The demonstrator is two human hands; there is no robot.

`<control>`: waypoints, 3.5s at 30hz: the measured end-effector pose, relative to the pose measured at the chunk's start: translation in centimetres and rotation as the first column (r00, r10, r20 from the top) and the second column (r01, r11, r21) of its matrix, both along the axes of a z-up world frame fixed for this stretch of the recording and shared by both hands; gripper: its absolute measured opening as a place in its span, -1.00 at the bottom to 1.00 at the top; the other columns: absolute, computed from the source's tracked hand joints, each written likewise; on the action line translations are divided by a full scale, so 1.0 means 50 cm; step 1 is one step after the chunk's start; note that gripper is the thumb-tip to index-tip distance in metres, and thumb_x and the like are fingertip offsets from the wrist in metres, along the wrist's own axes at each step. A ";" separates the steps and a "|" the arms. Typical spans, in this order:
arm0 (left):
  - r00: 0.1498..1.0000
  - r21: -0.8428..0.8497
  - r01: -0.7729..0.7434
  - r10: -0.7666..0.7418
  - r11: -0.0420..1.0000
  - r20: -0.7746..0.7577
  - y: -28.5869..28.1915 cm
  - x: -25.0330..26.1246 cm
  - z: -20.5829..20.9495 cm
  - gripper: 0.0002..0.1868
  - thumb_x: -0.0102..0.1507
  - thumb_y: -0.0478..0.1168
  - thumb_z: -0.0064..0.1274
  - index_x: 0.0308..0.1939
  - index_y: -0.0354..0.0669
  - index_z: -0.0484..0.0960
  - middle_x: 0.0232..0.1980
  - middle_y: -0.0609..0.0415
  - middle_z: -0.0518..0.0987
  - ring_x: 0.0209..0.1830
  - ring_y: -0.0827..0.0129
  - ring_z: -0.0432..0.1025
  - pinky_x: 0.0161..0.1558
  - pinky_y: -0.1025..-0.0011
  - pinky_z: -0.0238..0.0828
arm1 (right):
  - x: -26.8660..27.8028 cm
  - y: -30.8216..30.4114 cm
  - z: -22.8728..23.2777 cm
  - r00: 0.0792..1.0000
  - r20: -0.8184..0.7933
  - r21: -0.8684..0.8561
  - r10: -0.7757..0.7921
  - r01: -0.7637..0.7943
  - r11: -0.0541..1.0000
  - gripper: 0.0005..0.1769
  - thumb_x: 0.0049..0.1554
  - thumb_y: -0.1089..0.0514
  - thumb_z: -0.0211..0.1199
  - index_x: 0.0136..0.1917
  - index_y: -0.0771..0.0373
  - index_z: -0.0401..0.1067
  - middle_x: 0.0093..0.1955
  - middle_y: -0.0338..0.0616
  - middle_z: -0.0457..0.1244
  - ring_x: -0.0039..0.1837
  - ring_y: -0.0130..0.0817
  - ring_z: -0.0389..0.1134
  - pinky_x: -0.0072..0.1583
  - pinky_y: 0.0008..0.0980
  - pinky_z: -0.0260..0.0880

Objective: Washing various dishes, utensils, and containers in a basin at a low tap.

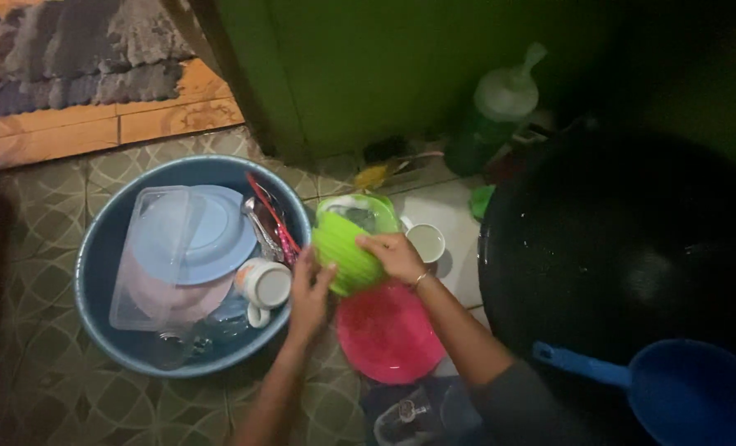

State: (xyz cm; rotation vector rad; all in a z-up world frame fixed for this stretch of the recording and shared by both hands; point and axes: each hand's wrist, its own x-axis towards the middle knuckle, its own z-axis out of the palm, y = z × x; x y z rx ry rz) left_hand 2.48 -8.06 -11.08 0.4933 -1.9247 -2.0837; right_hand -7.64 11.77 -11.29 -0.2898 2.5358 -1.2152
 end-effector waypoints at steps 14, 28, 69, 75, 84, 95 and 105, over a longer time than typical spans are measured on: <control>0.867 0.579 0.417 -0.497 0.701 -0.022 0.180 0.024 0.308 -0.22 0.29 0.06 -0.09 0.54 0.22 -0.07 0.57 -0.09 0.20 0.49 0.10 0.23 0.38 0.17 0.20 | 0.218 0.222 0.226 0.811 -0.503 0.056 0.298 -0.313 0.948 -0.71 0.31 0.11 0.04 0.19 0.16 0.50 0.20 -0.04 0.37 0.27 -0.21 0.41 0.32 -0.21 0.46; 0.926 0.426 0.161 -0.286 0.890 0.247 0.316 -0.063 0.010 -0.36 0.17 -0.10 0.02 0.35 -0.14 0.40 0.19 -0.03 0.52 0.11 0.23 0.46 0.07 0.30 0.46 | 0.062 0.565 0.135 0.678 0.645 -0.436 -0.352 0.705 0.559 -0.49 0.28 -0.13 0.01 0.09 0.35 0.52 -0.01 0.03 0.43 -0.01 -0.17 0.45 0.02 -0.21 0.48; 0.825 -0.361 0.333 -0.454 0.871 -0.336 0.248 -0.022 0.144 -0.17 -0.06 -0.36 0.18 0.33 -0.22 0.35 0.20 -0.08 0.41 0.24 0.18 0.31 0.26 0.27 0.23 | 0.077 0.486 0.226 0.742 0.560 -0.490 -0.367 0.655 0.576 -0.57 0.28 -0.04 -0.05 0.16 0.23 0.51 0.10 -0.03 0.40 0.13 -0.21 0.45 0.20 -0.14 0.41; 0.937 0.290 0.341 -0.297 0.894 -0.185 0.232 -0.014 0.124 -0.29 0.08 -0.38 -0.09 0.37 -0.16 0.33 0.22 -0.05 0.44 0.21 0.21 0.36 0.13 0.34 0.36 | 0.120 0.447 0.099 0.904 0.190 -0.385 -0.382 0.427 0.818 -0.65 0.24 0.20 0.00 0.10 0.42 0.53 0.06 0.14 0.43 0.04 0.01 0.42 0.10 0.00 0.47; 0.912 0.005 0.253 -0.236 0.968 -0.336 0.233 0.015 0.198 -0.29 0.06 -0.32 -0.09 0.35 -0.31 0.36 0.29 -0.09 0.41 0.36 0.19 0.30 0.44 0.30 0.15 | 0.193 0.188 0.179 0.930 -0.197 0.502 0.311 -0.177 0.847 -0.70 0.00 0.35 0.22 0.05 0.28 0.46 0.11 0.11 0.27 0.16 0.12 0.33 0.12 -0.01 0.36; 0.890 -0.547 0.224 -0.399 0.806 -0.223 0.210 0.044 0.177 -0.14 -0.08 -0.25 0.23 0.34 -0.13 0.37 0.42 -0.26 0.29 0.52 -0.10 0.14 0.51 0.04 0.01 | 0.112 0.417 0.182 0.595 -0.696 0.103 -0.402 0.637 0.764 -0.58 0.04 0.06 0.46 0.11 0.24 0.49 0.09 0.03 0.29 0.13 -0.03 0.31 0.17 -0.08 0.34; 0.647 -0.837 0.395 -0.761 0.380 -0.040 0.211 0.045 0.191 -0.10 -0.19 -0.17 0.47 0.22 -0.04 0.43 0.40 -0.23 0.28 0.47 -0.18 0.13 0.47 -0.34 -0.22 | 0.141 0.469 0.242 0.785 0.600 -0.458 -0.155 0.495 0.738 -0.45 0.17 -0.11 0.12 0.26 0.30 0.46 0.15 0.09 0.39 0.16 -0.12 0.43 0.23 -0.05 0.42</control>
